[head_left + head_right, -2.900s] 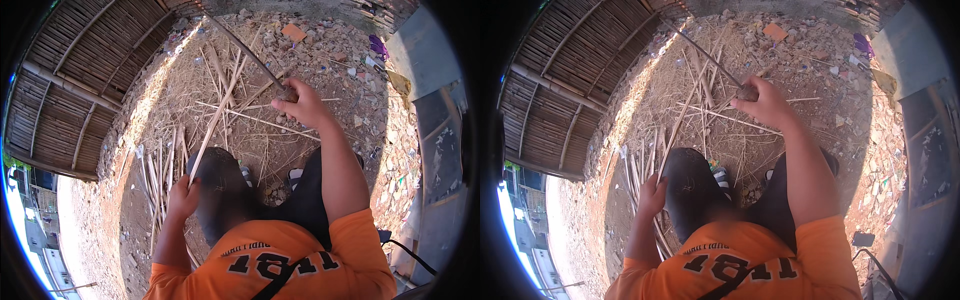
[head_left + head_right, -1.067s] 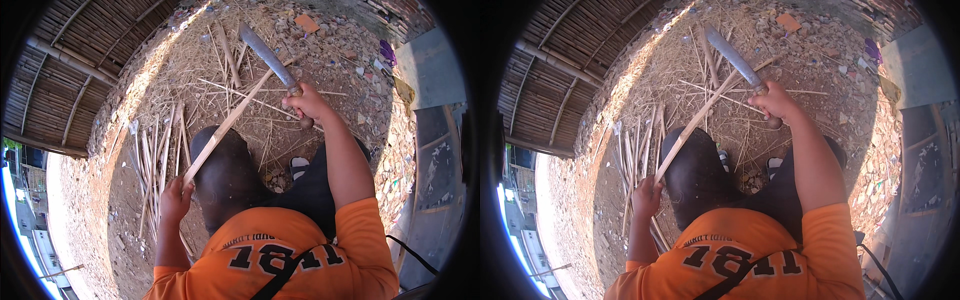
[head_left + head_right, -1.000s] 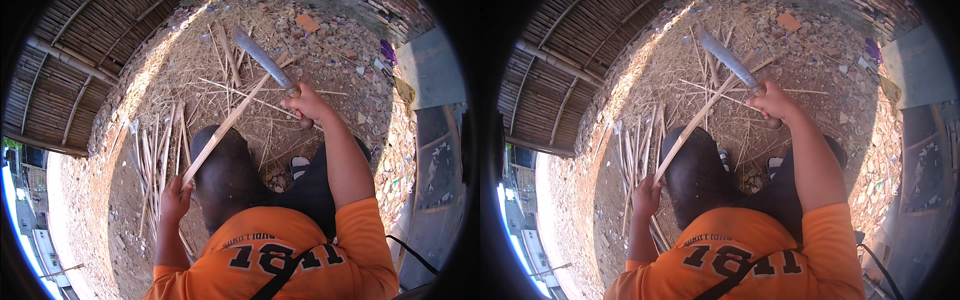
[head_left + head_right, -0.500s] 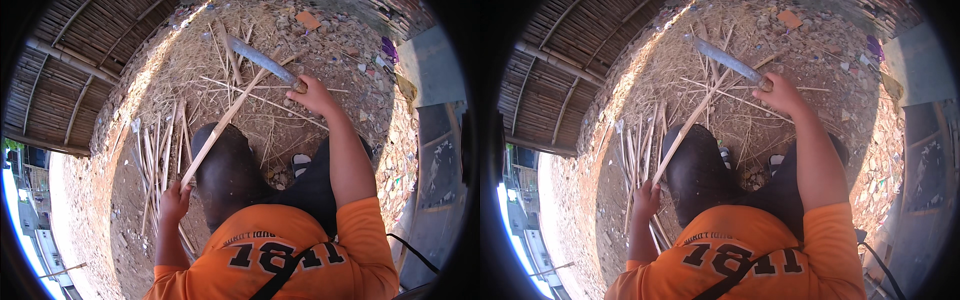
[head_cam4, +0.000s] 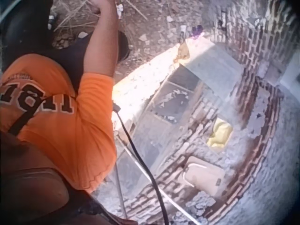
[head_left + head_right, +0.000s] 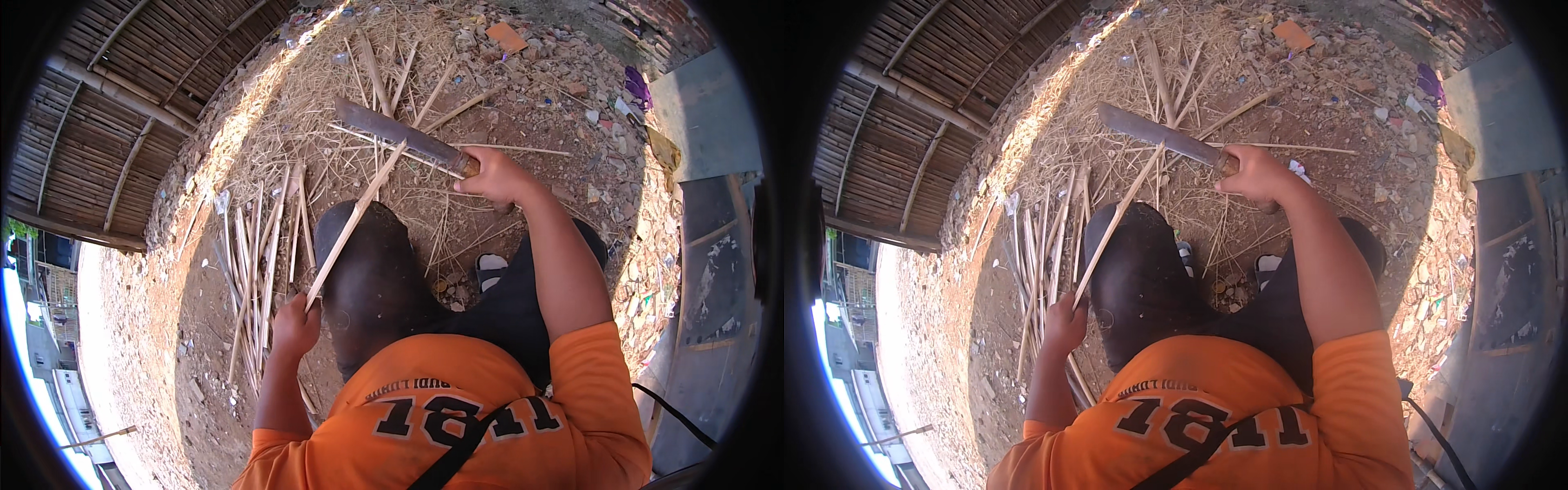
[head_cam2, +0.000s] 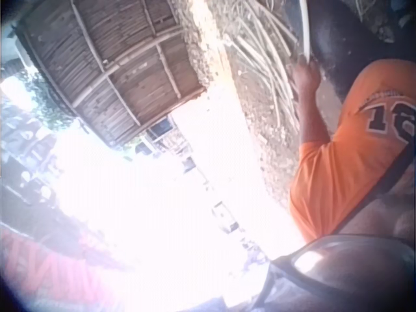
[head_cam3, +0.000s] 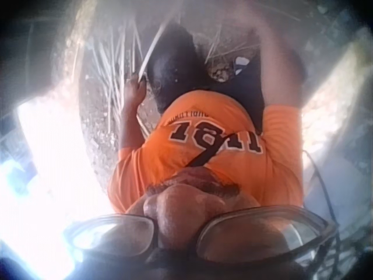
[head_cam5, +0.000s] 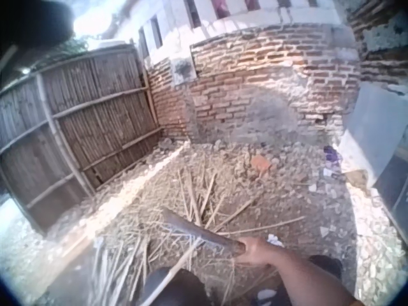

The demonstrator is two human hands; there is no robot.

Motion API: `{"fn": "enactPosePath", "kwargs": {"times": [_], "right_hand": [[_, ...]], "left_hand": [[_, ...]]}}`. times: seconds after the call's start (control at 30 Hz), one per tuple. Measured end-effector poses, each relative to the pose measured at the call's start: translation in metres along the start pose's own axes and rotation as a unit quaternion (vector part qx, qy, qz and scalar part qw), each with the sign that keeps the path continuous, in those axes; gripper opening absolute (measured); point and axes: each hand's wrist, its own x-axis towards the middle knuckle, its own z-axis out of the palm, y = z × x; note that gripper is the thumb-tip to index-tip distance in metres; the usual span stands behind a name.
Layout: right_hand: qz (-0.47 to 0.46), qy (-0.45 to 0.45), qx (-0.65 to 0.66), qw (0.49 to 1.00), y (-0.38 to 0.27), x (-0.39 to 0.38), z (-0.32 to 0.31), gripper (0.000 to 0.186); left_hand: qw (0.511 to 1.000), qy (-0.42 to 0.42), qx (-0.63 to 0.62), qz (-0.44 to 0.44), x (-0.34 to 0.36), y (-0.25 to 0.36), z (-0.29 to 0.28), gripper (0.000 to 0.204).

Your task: The person uses a large blade to shave and smooth the surface of a bamboo strip while sitting on the ground.

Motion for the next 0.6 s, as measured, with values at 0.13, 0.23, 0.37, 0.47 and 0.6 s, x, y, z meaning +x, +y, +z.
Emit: {"fn": "enactPosePath", "kwargs": {"times": [0.13, 0.23, 0.37, 0.47, 0.6], "right_hand": [[0.043, 0.005, -0.01, 0.999, -0.021, -0.008, -0.003, 0.049], [0.031, 0.028, -0.061, 0.997, -0.023, -0.006, -0.002, 0.05], [0.024, 0.16, -0.149, 0.975, -0.017, 0.002, 0.0, 0.052], [0.053, 0.2, 0.007, 0.978, 0.005, 0.011, -0.012, 0.052], [0.096, 0.2, 0.142, 0.965, -0.001, 0.005, -0.02, 0.035]], "left_hand": [[0.999, 0.016, -0.023, 0.025, 0.002, 0.0, 0.005, 0.019], [0.998, 0.025, -0.031, 0.051, 0.004, -0.003, 0.006, 0.019], [0.998, 0.023, -0.031, 0.05, 0.004, -0.009, 0.007, 0.018], [0.999, -0.004, -0.038, 0.025, 0.001, -0.014, 0.006, 0.018], [0.999, -0.004, -0.04, 0.01, 0.0, -0.009, 0.003, 0.019]]}}
